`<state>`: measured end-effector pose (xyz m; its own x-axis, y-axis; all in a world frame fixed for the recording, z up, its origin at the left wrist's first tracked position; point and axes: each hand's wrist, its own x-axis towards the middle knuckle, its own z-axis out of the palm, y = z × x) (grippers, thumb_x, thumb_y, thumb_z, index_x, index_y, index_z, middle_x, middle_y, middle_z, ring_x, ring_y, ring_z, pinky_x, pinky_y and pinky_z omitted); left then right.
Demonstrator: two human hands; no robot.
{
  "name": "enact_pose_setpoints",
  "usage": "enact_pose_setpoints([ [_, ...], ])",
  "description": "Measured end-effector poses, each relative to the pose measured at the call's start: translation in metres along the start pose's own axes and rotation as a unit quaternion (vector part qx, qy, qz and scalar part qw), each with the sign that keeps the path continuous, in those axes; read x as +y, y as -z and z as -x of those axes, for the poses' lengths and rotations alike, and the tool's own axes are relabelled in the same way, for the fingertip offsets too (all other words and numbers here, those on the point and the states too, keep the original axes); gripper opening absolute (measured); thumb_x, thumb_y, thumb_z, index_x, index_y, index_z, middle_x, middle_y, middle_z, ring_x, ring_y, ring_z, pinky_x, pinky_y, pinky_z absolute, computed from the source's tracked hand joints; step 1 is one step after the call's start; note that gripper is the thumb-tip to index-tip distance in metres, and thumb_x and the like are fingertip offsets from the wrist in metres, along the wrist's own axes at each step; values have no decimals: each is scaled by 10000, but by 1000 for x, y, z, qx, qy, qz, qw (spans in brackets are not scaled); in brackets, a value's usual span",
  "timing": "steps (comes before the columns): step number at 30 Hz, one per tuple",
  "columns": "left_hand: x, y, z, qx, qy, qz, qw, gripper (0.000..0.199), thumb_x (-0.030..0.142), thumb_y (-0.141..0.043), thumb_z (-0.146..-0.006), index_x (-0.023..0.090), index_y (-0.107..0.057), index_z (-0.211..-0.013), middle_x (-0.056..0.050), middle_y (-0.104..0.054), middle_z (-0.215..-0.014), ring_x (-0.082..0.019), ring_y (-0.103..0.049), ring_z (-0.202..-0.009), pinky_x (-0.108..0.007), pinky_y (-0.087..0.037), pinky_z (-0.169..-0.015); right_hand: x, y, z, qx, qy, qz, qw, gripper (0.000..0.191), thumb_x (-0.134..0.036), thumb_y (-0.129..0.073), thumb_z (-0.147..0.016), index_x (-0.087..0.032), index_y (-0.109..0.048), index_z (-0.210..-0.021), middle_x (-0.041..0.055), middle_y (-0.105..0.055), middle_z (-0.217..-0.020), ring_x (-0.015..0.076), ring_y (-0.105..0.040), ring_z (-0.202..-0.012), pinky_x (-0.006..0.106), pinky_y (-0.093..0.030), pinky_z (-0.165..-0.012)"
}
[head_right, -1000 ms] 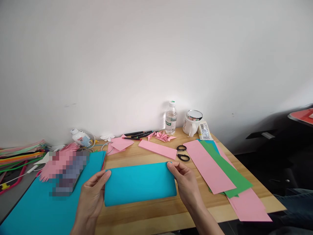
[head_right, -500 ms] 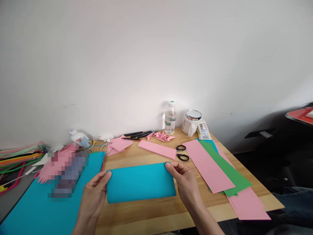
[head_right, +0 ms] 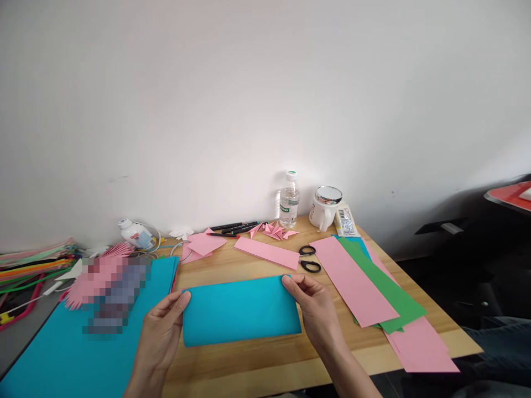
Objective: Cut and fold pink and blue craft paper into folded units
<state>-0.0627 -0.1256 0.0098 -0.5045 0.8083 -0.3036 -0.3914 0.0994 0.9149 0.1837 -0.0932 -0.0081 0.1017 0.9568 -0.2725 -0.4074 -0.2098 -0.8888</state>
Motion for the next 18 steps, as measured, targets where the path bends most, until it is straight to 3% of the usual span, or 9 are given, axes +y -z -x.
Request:
enact_pose_setpoints([
  [8, -2, 4, -1, 15, -27, -34, 999, 337, 305, -852, -375, 149, -717, -641, -15, -670, -605, -119, -571, -574, -210, -466, -533, -2, 0, 2, -5, 9, 9, 1000, 316, -446, -800, -529, -177, -643, -582, -26, -506, -496, 81, -388, -452, 218, -304, -425],
  [18, -4, 4, 1, 5, -46, -52, 998, 324, 302, -845, -406, 157, -728, -671, -24, -695, -666, -129, -593, -637, -214, -485, -608, -2, 9, -4, -11, 52, 44, 998, 298, -438, -785, -565, -174, -655, -614, -7, -556, -569, 107, -446, -536, 225, -362, -501],
])
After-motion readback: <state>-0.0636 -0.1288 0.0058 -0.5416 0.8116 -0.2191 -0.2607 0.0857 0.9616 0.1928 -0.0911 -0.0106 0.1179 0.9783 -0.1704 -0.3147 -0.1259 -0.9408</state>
